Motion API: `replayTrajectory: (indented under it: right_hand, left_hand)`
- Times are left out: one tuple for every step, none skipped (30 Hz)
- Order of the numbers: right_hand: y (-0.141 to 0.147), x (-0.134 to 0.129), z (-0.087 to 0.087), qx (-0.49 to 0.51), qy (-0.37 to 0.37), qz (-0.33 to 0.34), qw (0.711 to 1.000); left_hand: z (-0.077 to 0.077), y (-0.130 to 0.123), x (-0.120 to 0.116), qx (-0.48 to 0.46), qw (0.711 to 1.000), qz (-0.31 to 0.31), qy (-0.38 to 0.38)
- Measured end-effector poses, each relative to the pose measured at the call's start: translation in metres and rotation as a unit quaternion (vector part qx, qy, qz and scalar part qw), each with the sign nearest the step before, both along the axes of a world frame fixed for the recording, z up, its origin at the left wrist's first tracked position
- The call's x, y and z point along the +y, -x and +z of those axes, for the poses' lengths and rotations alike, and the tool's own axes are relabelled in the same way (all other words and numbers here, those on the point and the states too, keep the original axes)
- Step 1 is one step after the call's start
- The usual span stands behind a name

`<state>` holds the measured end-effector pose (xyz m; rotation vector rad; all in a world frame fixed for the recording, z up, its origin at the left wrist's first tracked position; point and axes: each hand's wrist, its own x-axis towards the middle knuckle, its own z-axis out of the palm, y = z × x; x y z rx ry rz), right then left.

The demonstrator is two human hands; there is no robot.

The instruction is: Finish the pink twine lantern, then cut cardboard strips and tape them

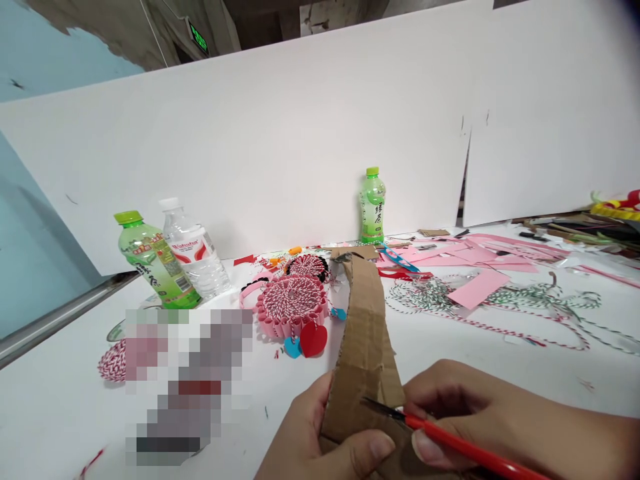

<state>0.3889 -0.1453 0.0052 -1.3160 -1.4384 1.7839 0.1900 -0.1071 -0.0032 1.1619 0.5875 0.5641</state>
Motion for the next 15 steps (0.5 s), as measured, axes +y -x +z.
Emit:
replayTrajectory:
  right_hand:
    - [-0.001,0.0,0.0,-0.012,-0.001,-0.003,1.0]
    - [-0.002,-0.001,0.0,-0.027,-0.006,-0.006,1.0]
    - [-0.003,-0.001,0.001,-0.043,-0.019,-0.006,0.999]
    - [-0.005,-0.001,0.001,-0.062,-0.038,-0.003,0.997]
    - [-0.008,-0.001,0.003,-0.084,-0.058,0.003,0.995]
    - [-0.011,0.0,0.004,-0.111,-0.076,0.012,0.991]
    - [-0.015,0.002,0.007,-0.142,-0.093,0.023,0.985]
    - [-0.019,0.005,0.009,-0.169,-0.106,0.037,0.979]
    - [-0.023,0.008,0.012,-0.192,-0.114,0.054,0.973]
    - [-0.028,0.013,0.014,-0.206,-0.122,0.07,0.968]
    - [-0.033,0.018,0.016,-0.209,-0.136,0.082,0.965]
    - [-0.038,0.023,0.016,-0.204,-0.153,0.091,0.963]
    - [-0.042,0.027,0.016,-0.194,-0.175,0.099,0.96]
    - [-0.045,0.031,0.015,-0.185,-0.195,0.107,0.957]
    - [-0.048,0.033,0.015,-0.18,-0.211,0.117,0.954]
  left_hand:
    - [0.001,0.0,0.0,-0.001,1.0,0.001,0.002]
    - [0.002,0.001,0.0,-0.004,1.0,-0.001,0.005]
    - [0.002,0.001,-0.001,-0.009,1.0,-0.002,0.009]
    - [0.002,0.001,-0.001,-0.012,1.0,-0.005,0.013]
    - [0.002,0.001,-0.002,-0.016,1.0,-0.008,0.019]
    - [0.001,0.001,-0.002,-0.022,0.999,-0.009,0.022]
    - [0.0,0.0,-0.003,-0.03,0.999,-0.007,0.021]
    - [-0.001,-0.001,-0.003,-0.038,0.999,0.0,0.015]
    - [-0.002,-0.002,-0.003,-0.047,0.999,0.01,0.002]
    - [-0.003,-0.002,-0.002,-0.059,0.998,0.025,-0.015]
    - [-0.004,-0.002,-0.002,-0.071,0.996,0.038,-0.032]
    - [-0.005,-0.002,-0.001,-0.079,0.995,0.047,-0.043]
    - [-0.006,-0.002,0.0,-0.08,0.995,0.05,-0.046]
    - [-0.006,-0.001,0.0,-0.075,0.995,0.048,-0.044]
    - [-0.007,0.0,0.0,-0.065,0.996,0.041,-0.037]
